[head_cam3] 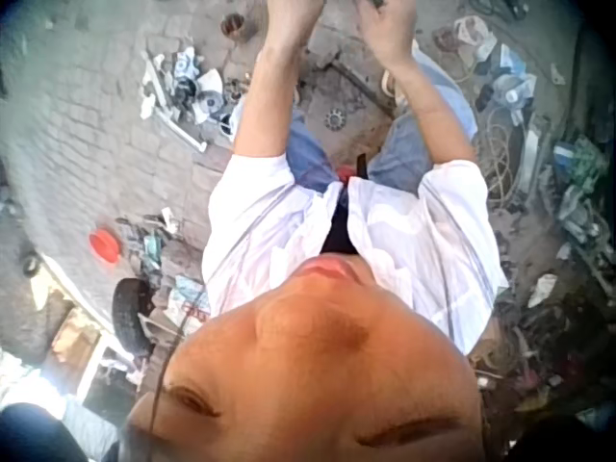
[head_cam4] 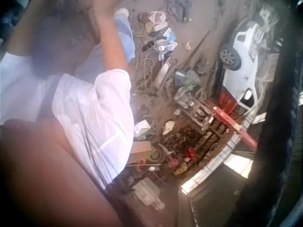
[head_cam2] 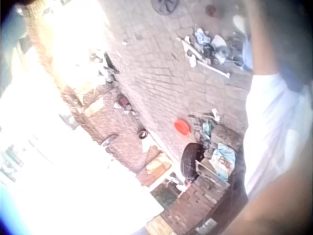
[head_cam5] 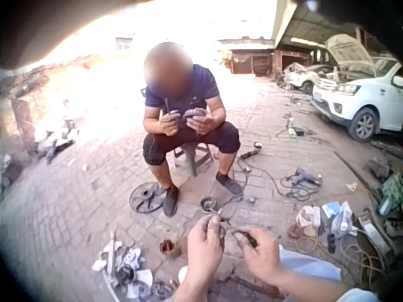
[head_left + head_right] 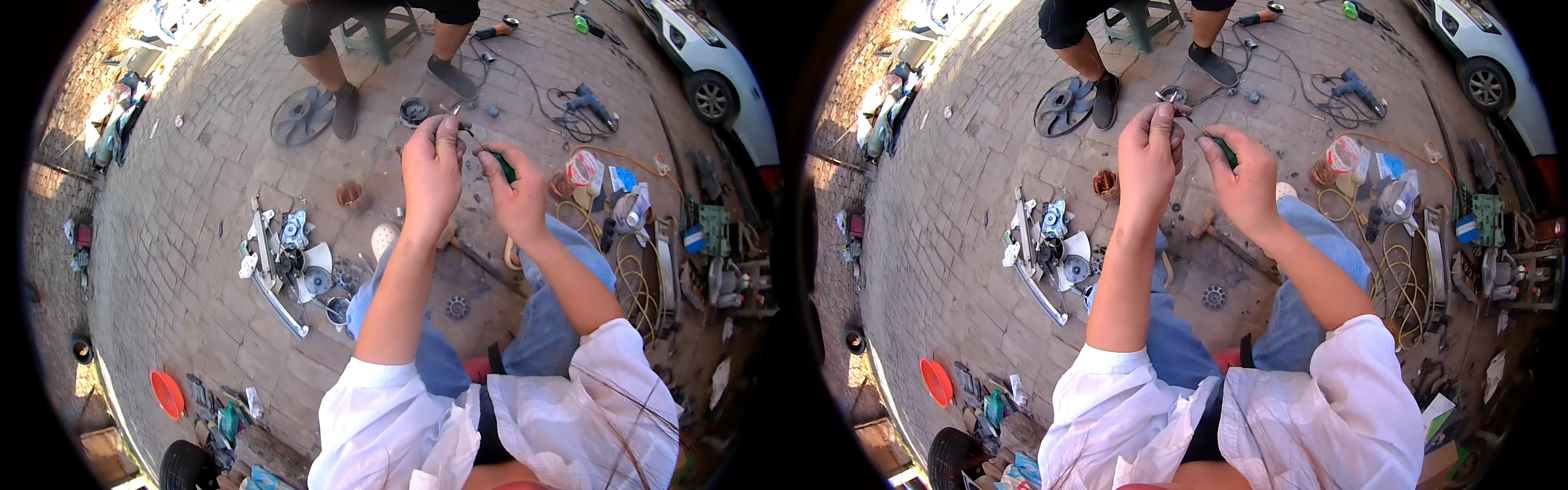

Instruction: The person sits on a paved outdoor surface and works on a small mechanical component, likely a spark plug. They use a screwdriver to adjust internal parts and repeatedly wrap an orange insulating material around the component's base.

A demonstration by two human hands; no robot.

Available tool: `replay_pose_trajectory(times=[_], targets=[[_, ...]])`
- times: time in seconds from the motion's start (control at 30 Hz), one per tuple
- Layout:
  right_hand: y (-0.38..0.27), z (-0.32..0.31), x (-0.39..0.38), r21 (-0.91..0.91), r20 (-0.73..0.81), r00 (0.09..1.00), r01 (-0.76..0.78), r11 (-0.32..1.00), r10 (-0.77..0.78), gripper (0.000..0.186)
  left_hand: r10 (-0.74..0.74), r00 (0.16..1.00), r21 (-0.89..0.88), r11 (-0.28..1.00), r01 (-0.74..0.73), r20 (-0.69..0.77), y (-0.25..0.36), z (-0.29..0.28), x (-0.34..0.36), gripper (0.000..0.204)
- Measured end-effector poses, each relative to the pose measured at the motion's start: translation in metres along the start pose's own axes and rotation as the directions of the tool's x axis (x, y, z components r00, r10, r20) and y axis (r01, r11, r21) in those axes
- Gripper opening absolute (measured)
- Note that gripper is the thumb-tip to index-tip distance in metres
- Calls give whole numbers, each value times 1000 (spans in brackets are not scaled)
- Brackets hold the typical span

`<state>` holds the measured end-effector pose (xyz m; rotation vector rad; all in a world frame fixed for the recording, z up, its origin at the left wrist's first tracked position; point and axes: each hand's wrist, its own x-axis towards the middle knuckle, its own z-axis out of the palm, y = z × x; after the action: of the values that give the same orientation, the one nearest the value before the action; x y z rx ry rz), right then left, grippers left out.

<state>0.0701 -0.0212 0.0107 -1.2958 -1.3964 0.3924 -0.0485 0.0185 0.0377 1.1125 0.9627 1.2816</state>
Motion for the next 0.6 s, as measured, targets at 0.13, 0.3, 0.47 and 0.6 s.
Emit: replay_pose_trajectory(times=[0.13, 0.3, 0.47, 0.6], targets=[[1, 2, 4, -5, -48, 998, 45, 999, -45, 17, -8, 1000, -107, 994, 8, -2, 1, 13, 4, 28], [-15, -33, 52, -276, -478, 783, 297, 914, -399, 17, -241, 957, 49, 967, 252, -162, -50, -15, 12, 30], [0, -68, 67, 176, -356, 934, 48, 983, 18, 19, 180, 984, 142, 973, -180, 14, -33, -4, -10, 17], [-16, -27, 35, 518, 261, 921, -385, 764, 288, 20, 259, 964, 247, 932, -266, 61, -19, -7, -25, 24]])
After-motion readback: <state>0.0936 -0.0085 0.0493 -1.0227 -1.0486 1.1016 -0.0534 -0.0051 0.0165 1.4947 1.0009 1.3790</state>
